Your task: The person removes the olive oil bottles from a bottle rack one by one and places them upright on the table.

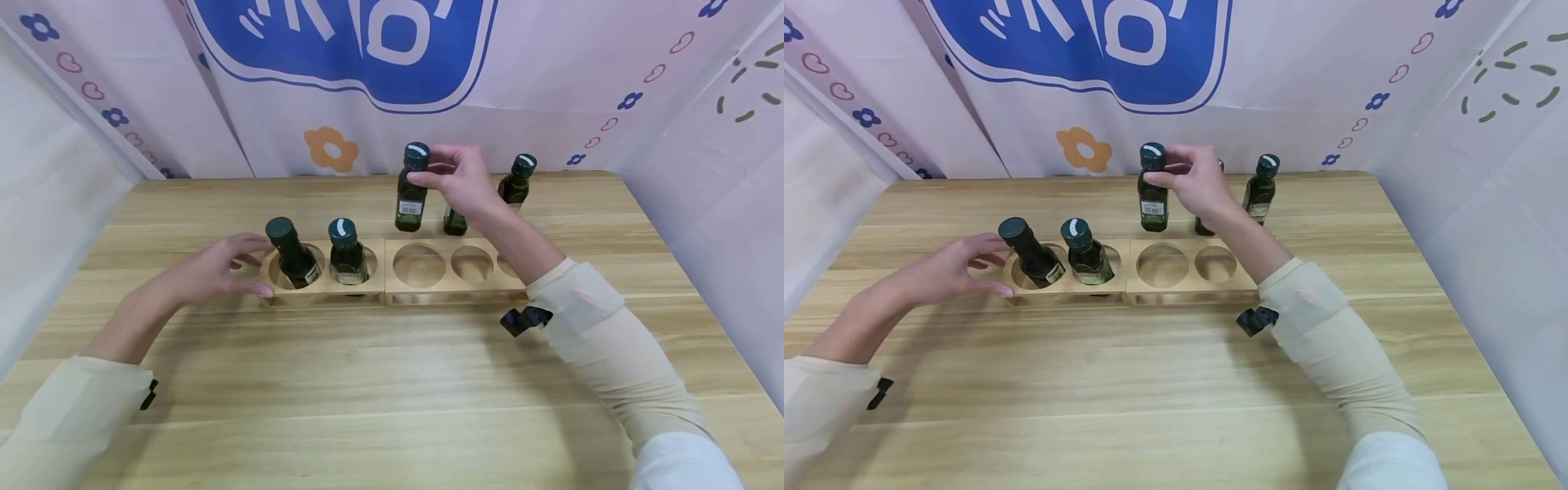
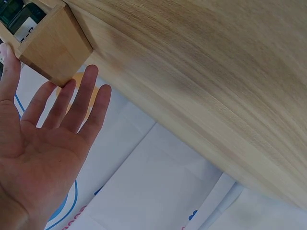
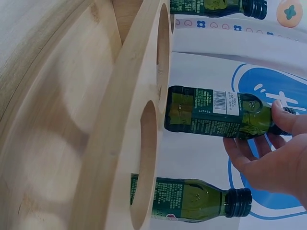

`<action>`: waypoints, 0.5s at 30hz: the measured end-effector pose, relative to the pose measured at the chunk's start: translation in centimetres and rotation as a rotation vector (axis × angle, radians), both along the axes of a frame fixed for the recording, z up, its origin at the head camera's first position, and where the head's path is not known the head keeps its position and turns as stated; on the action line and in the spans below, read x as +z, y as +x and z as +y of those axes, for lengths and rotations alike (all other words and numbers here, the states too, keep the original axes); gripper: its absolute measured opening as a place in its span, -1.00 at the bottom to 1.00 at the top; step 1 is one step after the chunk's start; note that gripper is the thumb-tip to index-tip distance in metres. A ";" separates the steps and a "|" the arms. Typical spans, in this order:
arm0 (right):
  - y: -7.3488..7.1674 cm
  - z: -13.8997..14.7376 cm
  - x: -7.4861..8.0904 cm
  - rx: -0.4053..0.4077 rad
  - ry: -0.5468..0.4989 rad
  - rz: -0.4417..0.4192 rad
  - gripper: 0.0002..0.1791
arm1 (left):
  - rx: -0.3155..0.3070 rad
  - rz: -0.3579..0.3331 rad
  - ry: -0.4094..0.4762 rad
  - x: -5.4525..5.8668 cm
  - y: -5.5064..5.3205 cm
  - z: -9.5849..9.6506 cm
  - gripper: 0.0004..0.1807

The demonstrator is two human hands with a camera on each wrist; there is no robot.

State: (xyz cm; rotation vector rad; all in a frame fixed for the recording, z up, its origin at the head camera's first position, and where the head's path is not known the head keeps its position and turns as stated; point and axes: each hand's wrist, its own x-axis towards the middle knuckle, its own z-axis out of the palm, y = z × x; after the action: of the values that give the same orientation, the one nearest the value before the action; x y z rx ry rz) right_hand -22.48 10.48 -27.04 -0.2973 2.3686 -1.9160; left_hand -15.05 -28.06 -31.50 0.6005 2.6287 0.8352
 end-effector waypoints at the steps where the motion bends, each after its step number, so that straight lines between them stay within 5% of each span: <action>1: -0.1 0.0 -0.1 -0.001 0.004 -0.003 -0.69 | 0.001 -0.001 -0.001 0.0 0.0 0.0 -0.14; 15: -0.1 -0.6 -0.8 0.010 0.062 -0.019 -0.68 | 0.003 -0.001 -0.013 -0.2 0.0 -0.2 -0.12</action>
State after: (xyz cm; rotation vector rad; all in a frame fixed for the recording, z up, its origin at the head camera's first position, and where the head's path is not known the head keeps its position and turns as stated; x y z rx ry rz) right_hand -22.57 9.87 -27.85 -0.2851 2.4039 -1.8286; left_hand -15.08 -28.22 -31.73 0.5923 2.6326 0.8192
